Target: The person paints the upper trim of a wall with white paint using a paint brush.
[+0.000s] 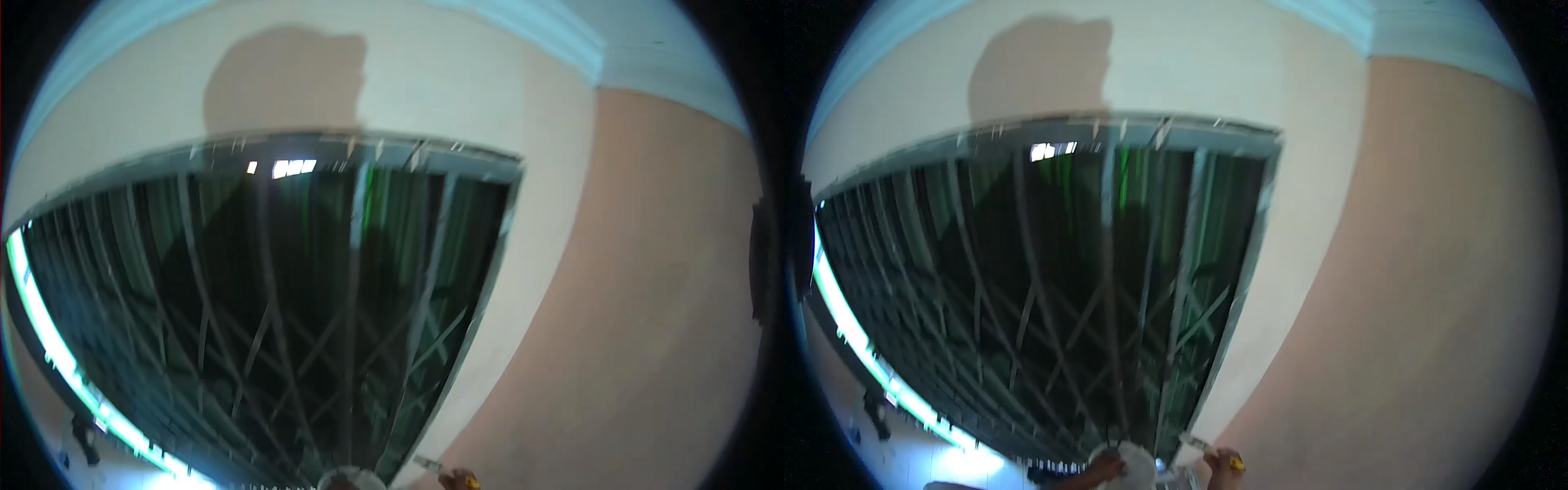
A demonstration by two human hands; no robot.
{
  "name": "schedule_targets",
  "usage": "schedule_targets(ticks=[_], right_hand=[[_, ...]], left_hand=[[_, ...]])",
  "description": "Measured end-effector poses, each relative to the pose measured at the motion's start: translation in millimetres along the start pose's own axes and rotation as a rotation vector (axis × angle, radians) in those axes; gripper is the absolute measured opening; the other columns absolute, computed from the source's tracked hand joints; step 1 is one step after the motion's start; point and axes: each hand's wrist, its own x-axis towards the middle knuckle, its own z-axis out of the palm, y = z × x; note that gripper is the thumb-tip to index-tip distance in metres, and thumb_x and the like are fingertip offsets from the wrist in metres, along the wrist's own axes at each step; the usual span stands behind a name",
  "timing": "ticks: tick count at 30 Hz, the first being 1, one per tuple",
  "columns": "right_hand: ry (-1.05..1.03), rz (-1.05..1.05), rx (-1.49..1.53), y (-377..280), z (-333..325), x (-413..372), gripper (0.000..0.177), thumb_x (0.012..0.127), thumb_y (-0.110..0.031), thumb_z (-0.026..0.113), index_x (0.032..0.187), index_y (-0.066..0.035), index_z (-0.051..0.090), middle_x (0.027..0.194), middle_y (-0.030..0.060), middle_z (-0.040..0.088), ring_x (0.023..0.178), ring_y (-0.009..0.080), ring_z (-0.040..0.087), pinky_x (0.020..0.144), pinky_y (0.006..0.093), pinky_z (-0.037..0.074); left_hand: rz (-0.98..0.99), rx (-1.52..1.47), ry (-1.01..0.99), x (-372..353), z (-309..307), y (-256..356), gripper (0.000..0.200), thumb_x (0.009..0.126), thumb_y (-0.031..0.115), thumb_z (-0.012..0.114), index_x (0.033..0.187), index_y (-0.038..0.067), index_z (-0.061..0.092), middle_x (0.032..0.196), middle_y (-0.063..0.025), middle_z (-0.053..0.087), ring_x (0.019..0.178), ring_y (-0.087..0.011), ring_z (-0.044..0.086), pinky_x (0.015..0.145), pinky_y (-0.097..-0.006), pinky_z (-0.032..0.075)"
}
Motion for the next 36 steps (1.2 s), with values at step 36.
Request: schedule_targets(ticks=[36], right_hand=[[-1.615, -0.426, -1.01, 150.1, 227.0, -78.7, 0.016, 0.078, -0.009, 0.065, 0.09, 0.0, 0.067, 0.092, 0.019, 0.067, 0.082, 0.0366, 0.066, 0.073, 0.0423, 0.052]], left_hand=[[-0.416, -0.785, 0.73, -105.0, -151.9, 52.0, 0.021, 0.093, 0.02, 0.046, 0.086, 0.005, 0.058, 0.061, 0.003, 0.042, 0.052, -0.0078, 0.037, 0.047, -0.0258, 0.028]])
